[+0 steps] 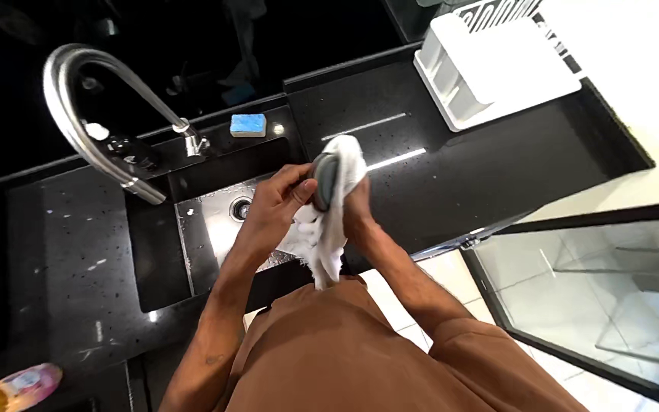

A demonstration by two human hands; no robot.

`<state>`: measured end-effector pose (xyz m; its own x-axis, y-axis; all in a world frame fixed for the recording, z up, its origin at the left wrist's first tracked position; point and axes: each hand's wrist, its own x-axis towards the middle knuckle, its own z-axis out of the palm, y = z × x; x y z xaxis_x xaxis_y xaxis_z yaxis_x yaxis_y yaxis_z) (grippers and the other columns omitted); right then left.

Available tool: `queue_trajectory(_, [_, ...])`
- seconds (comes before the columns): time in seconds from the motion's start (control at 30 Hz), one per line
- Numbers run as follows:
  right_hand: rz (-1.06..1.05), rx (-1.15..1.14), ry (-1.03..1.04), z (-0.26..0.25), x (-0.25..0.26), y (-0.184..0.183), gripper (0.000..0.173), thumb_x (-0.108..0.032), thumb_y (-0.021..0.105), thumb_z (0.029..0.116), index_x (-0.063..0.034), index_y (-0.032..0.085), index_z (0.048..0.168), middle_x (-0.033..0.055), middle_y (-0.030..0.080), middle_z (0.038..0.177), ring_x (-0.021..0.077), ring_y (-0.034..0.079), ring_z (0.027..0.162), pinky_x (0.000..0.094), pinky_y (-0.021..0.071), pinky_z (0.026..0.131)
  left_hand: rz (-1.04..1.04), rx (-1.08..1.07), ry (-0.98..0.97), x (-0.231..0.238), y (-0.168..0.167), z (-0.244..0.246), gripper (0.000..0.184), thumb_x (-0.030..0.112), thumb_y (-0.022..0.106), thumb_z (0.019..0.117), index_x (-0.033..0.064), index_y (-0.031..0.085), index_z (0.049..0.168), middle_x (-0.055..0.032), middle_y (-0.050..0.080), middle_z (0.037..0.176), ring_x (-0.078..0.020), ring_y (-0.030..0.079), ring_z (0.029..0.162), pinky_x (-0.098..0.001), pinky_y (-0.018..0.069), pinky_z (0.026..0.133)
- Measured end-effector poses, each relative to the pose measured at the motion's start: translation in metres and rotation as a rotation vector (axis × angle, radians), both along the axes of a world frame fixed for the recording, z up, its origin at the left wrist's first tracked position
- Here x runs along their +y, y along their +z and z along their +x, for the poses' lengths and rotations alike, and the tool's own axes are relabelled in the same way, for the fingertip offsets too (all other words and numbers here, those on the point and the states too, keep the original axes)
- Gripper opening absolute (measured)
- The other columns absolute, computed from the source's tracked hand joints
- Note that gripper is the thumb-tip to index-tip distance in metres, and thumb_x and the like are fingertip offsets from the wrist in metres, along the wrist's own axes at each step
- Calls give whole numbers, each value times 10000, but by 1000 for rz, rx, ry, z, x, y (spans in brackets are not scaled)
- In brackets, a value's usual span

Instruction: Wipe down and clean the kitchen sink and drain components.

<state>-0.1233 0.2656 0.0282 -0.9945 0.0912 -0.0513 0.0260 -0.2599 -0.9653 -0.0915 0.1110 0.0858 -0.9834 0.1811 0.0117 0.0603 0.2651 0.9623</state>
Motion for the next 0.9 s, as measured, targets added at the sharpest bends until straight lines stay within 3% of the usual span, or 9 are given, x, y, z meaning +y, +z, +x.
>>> queue_trajectory(0.13, [65,8,13,2,-3,-1,337,-136,395,1074,-20,476,1379,70,624,1204,52,609,1097,276,519,973,149,-90,18,15,-16,-3,441,226,688,979,133,545,1386,-73,666,1219,-194,706,991,-368,630,827])
queue_trajectory(0.3, [-185,-296,170,-18,16,-29,314,-301,359,1110,-112,548,1275,22,665,1016,89,655,900,313,581,784,286,-35,211,7,5,-27,289,187,543,1049,133,557,1332,-21,670,1173,-158,695,930,-341,617,781])
queue_trajectory(0.37, [-76,-338,446,-3,35,-43,333,-349,389,1085,-134,600,1225,27,663,928,109,637,790,341,560,678,165,87,231,12,10,-54,332,171,557,1048,100,524,1371,-45,651,1234,-178,700,1020,-371,623,862])
queue_trajectory(0.43, [-26,-298,747,13,40,-50,254,-232,457,1063,-93,613,1207,20,677,937,85,649,829,328,576,752,-63,127,129,33,-8,-91,384,174,607,1012,31,559,1366,-104,668,1235,-186,702,1034,-405,623,885])
queue_trajectory(0.5, [47,-184,1008,26,42,-48,217,-112,503,1028,-11,631,1171,38,684,997,62,644,915,307,563,855,-188,47,-55,67,-49,-125,360,173,652,980,31,630,1311,-123,697,1193,-192,719,994,-417,631,860])
queue_trajectory(0.57, [111,2,1122,28,47,-47,178,-83,564,988,13,680,1084,52,702,976,56,647,920,299,547,863,-372,154,-239,106,-101,-150,301,124,632,982,42,691,1266,-137,693,1230,-225,682,1115,-418,563,981])
queue_trajectory(0.67, [90,-38,987,35,73,-43,175,-150,604,971,-41,686,1081,-44,711,945,-20,650,893,226,565,843,-654,460,-415,156,-161,-169,308,26,508,1006,107,729,1205,-140,670,1257,-312,608,1223,-445,504,1046])
queue_trajectory(0.77, [-20,-65,787,41,91,-48,297,-409,653,963,-188,685,1158,-126,733,1035,-19,667,974,253,576,898,-680,527,-474,174,-198,-179,316,38,493,1029,121,721,1232,-138,659,1307,-320,589,1271,-439,472,1090])
queue_trajectory(0.9, [-305,-150,711,37,86,-59,297,-380,693,946,-174,711,1159,-19,742,1089,85,684,1032,327,577,929,-584,636,-478,153,-215,-179,361,23,513,1016,133,699,1306,-119,627,1405,-294,568,1326,-434,425,1124])
